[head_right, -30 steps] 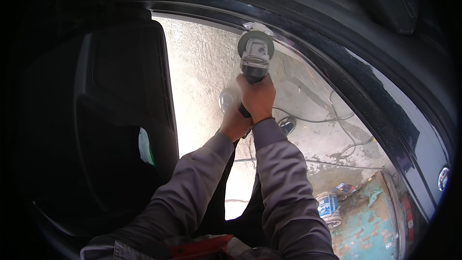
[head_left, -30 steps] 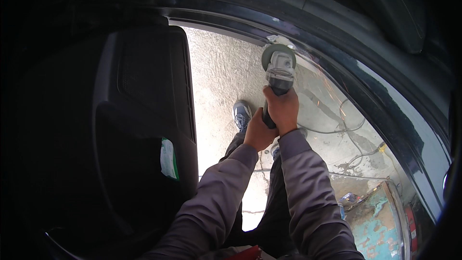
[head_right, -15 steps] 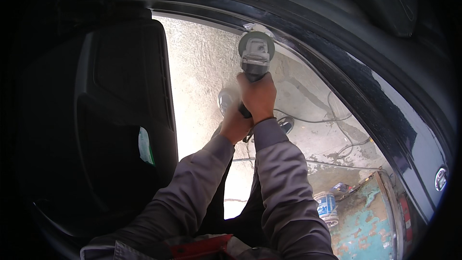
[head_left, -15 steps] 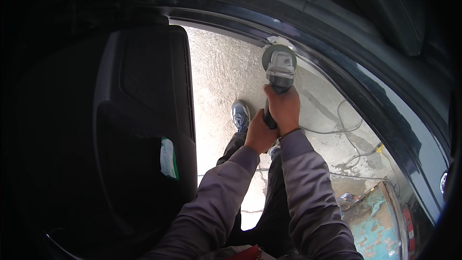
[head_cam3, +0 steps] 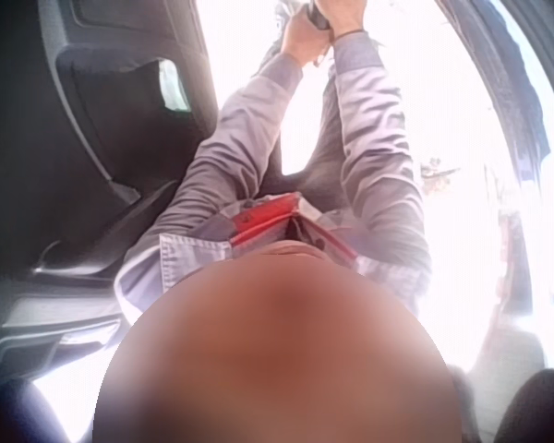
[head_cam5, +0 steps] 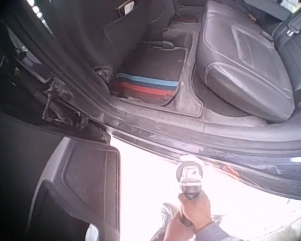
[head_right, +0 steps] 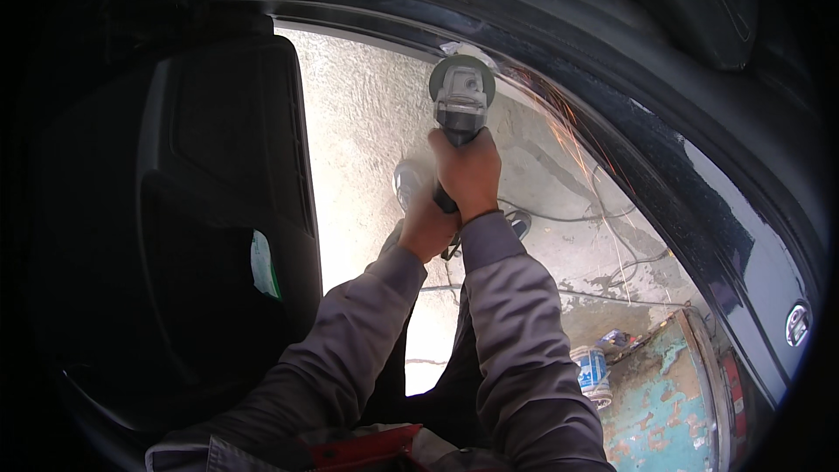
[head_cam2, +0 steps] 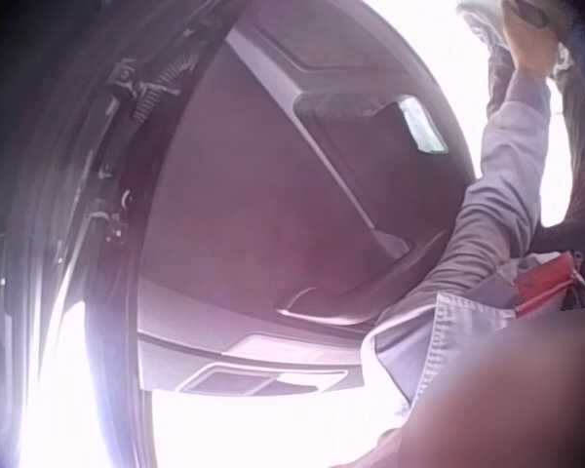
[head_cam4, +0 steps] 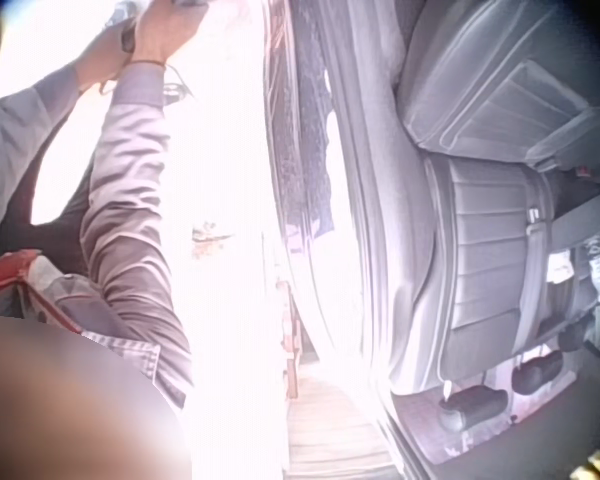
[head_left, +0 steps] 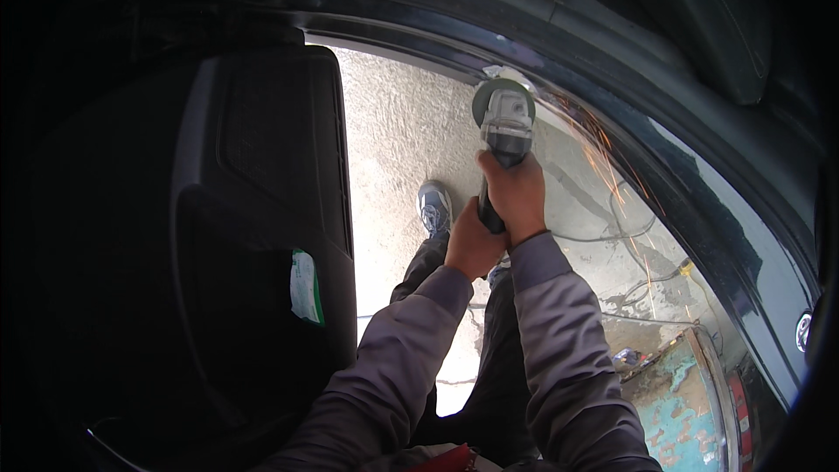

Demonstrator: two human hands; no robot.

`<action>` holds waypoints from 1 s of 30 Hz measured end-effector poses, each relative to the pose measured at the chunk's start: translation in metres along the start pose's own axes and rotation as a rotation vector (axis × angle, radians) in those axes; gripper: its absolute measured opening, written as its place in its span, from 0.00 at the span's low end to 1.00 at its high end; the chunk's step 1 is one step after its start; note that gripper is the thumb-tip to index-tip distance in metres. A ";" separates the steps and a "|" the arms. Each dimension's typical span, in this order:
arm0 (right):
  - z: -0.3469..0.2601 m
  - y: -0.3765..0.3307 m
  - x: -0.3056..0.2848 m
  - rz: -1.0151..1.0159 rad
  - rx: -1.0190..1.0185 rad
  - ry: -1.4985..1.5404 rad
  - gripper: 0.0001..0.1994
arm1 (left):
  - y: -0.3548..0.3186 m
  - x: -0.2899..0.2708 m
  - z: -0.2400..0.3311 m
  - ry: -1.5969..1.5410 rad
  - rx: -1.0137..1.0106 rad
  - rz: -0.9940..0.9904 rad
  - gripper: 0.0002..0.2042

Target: The person uses an angle grinder to remove paint from the exterior and interior edges of a black car door, then switches to an air blow gun to clear debris from the door frame and interior. The door is opened and closed during the process.

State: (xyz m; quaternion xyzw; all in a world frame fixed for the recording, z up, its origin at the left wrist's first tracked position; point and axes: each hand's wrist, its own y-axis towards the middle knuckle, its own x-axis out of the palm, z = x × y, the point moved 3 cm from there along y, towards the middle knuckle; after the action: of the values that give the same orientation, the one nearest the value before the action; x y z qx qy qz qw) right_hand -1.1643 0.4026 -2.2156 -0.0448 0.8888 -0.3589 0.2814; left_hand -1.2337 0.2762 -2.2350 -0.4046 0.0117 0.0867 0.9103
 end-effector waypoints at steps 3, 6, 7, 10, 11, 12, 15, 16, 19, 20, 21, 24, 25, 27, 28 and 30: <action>0.004 0.003 0.003 -0.027 -0.001 0.025 0.29 | 0.004 0.001 -0.008 0.062 -0.077 -0.025 0.27; 0.009 0.002 0.007 -0.028 -0.023 -0.007 0.28 | 0.004 0.003 -0.015 -0.021 -0.039 -0.002 0.27; 0.011 0.001 0.008 -0.033 -0.018 -0.014 0.28 | 0.003 0.003 -0.017 0.000 -0.014 0.019 0.27; 0.018 -0.001 0.006 -0.007 -0.024 0.008 0.27 | 0.002 0.005 -0.023 0.069 -0.006 0.019 0.28; 0.021 -0.001 0.004 0.018 -0.029 0.014 0.27 | 0.003 0.007 -0.025 0.066 -0.003 0.007 0.28; 0.022 -0.001 0.004 0.013 -0.035 0.026 0.27 | 0.003 0.008 -0.027 0.063 0.000 -0.005 0.28; 0.027 -0.001 0.003 0.033 -0.045 0.022 0.27 | 0.004 0.010 -0.031 0.009 0.013 0.010 0.29; 0.029 -0.001 0.003 0.042 -0.044 0.012 0.27 | 0.004 0.011 -0.032 0.008 0.018 0.008 0.29; 0.033 -0.002 0.005 0.036 -0.035 0.018 0.27 | 0.003 0.011 -0.035 0.009 0.017 0.005 0.30; 0.035 -0.002 0.006 0.053 -0.040 0.024 0.27 | 0.003 0.011 -0.036 0.011 0.006 0.004 0.30; 0.036 -0.002 0.007 0.027 -0.040 0.023 0.27 | 0.003 0.011 -0.037 0.016 0.007 -0.001 0.30; 0.038 0.000 0.007 0.021 -0.046 0.034 0.27 | 0.004 0.012 -0.039 0.022 0.013 0.008 0.30; 0.038 0.001 0.007 0.014 -0.032 0.051 0.27 | 0.005 0.012 -0.039 0.022 0.022 0.009 0.30; 0.037 0.002 0.007 -0.015 -0.017 0.072 0.27 | 0.006 0.013 -0.038 0.027 0.055 0.005 0.29; 0.036 0.003 0.007 -0.038 -0.018 0.077 0.28 | 0.006 0.012 -0.038 0.037 0.038 0.021 0.29; 0.034 0.004 0.007 -0.059 -0.008 0.071 0.28 | 0.007 0.011 -0.038 0.079 0.019 0.045 0.29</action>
State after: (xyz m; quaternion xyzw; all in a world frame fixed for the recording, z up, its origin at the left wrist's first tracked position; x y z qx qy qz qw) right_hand -1.1515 0.3828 -2.2408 -0.0594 0.8980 -0.3647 0.2389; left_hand -1.2220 0.2545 -2.2668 -0.3989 0.0574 0.0910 0.9107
